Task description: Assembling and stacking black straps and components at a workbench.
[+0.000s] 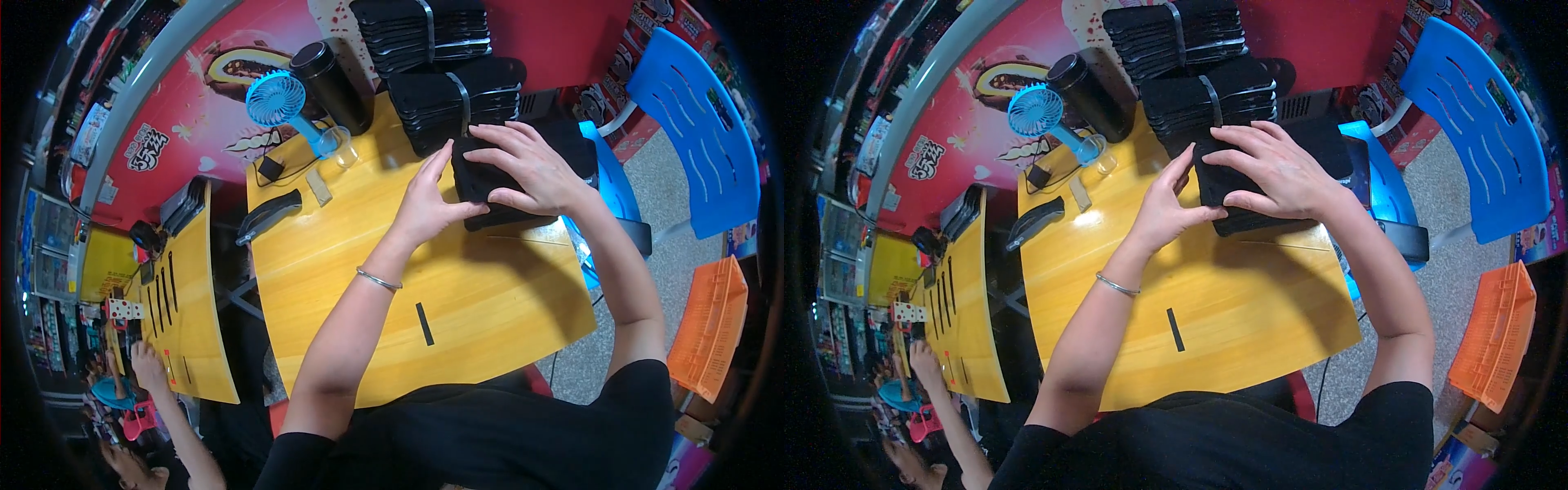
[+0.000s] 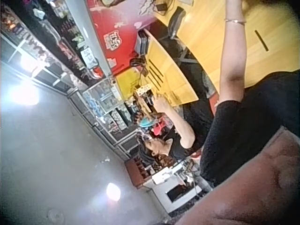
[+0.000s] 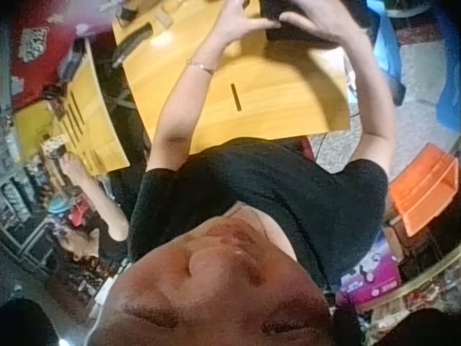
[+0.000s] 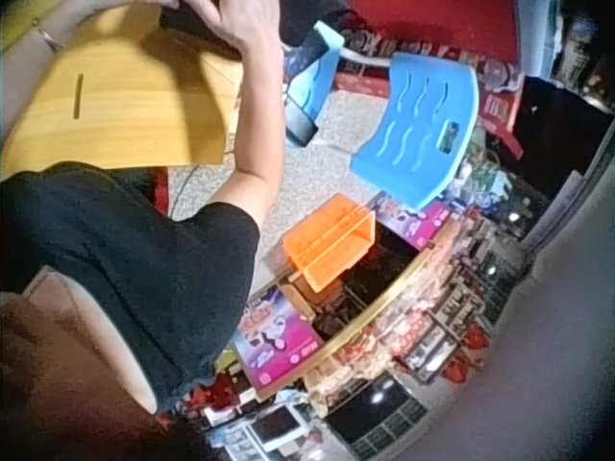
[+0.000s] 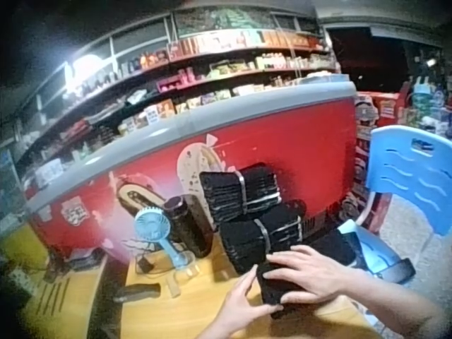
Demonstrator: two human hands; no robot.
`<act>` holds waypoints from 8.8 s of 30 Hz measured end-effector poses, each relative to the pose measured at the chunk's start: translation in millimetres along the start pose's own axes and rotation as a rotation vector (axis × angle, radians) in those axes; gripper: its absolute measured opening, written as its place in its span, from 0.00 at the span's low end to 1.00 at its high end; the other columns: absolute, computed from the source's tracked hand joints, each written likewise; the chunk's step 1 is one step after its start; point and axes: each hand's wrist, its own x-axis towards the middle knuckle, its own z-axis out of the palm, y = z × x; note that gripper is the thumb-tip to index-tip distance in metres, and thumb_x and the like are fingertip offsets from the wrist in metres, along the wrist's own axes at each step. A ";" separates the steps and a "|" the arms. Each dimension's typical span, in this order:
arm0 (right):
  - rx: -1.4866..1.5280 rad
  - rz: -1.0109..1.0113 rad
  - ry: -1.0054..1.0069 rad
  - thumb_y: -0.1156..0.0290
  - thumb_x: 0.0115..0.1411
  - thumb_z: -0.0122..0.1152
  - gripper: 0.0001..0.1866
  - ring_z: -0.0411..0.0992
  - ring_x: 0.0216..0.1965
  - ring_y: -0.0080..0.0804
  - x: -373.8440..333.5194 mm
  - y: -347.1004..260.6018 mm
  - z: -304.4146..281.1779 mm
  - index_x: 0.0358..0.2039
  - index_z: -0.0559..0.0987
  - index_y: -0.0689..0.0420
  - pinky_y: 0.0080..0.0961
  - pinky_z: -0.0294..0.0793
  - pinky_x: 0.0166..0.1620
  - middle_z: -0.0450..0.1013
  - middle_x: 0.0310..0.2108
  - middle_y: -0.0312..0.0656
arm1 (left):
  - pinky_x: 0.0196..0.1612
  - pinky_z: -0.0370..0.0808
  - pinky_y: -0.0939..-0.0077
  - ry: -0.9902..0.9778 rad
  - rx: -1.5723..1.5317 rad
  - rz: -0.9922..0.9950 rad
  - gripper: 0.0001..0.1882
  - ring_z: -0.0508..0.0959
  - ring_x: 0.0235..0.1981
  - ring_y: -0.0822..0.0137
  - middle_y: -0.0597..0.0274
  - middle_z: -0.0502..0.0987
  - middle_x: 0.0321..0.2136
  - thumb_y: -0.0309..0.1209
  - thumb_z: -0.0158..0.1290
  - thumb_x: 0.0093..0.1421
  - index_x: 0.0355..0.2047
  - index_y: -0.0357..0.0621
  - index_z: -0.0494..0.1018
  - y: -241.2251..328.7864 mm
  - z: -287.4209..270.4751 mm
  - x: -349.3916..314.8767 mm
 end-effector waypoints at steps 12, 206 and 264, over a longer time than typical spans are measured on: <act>-0.061 0.019 -0.025 0.49 0.56 0.55 0.34 0.57 0.61 0.40 -0.3 -0.3 4.9 0.59 0.64 0.54 0.41 0.50 0.64 0.59 0.60 0.47 | 0.64 0.54 0.66 -0.024 0.068 0.002 0.61 0.55 0.64 0.56 0.46 0.53 0.63 0.38 0.73 0.33 0.64 0.36 0.49 6.8 1.0 0.6; -0.099 0.436 -0.079 0.74 0.51 0.54 0.09 0.74 0.28 0.43 -91.8 -151.7 69.1 0.35 0.74 0.54 0.38 0.74 0.30 0.72 0.24 0.45 | 0.38 0.81 0.70 0.356 -0.959 0.092 0.62 0.78 0.43 0.47 0.30 0.70 0.46 0.73 0.51 0.32 0.59 0.38 0.52 72.8 -110.1 -309.8; 0.678 0.200 0.102 0.83 0.53 0.55 0.28 0.76 0.29 0.39 1.6 -301.3 70.6 0.56 0.69 0.54 0.31 0.75 0.31 0.76 0.30 0.46 | 0.49 0.76 0.62 0.927 -0.833 -0.008 0.22 0.74 0.50 0.51 0.51 0.74 0.42 0.15 0.53 0.56 0.49 0.41 0.61 71.4 -50.3 -279.2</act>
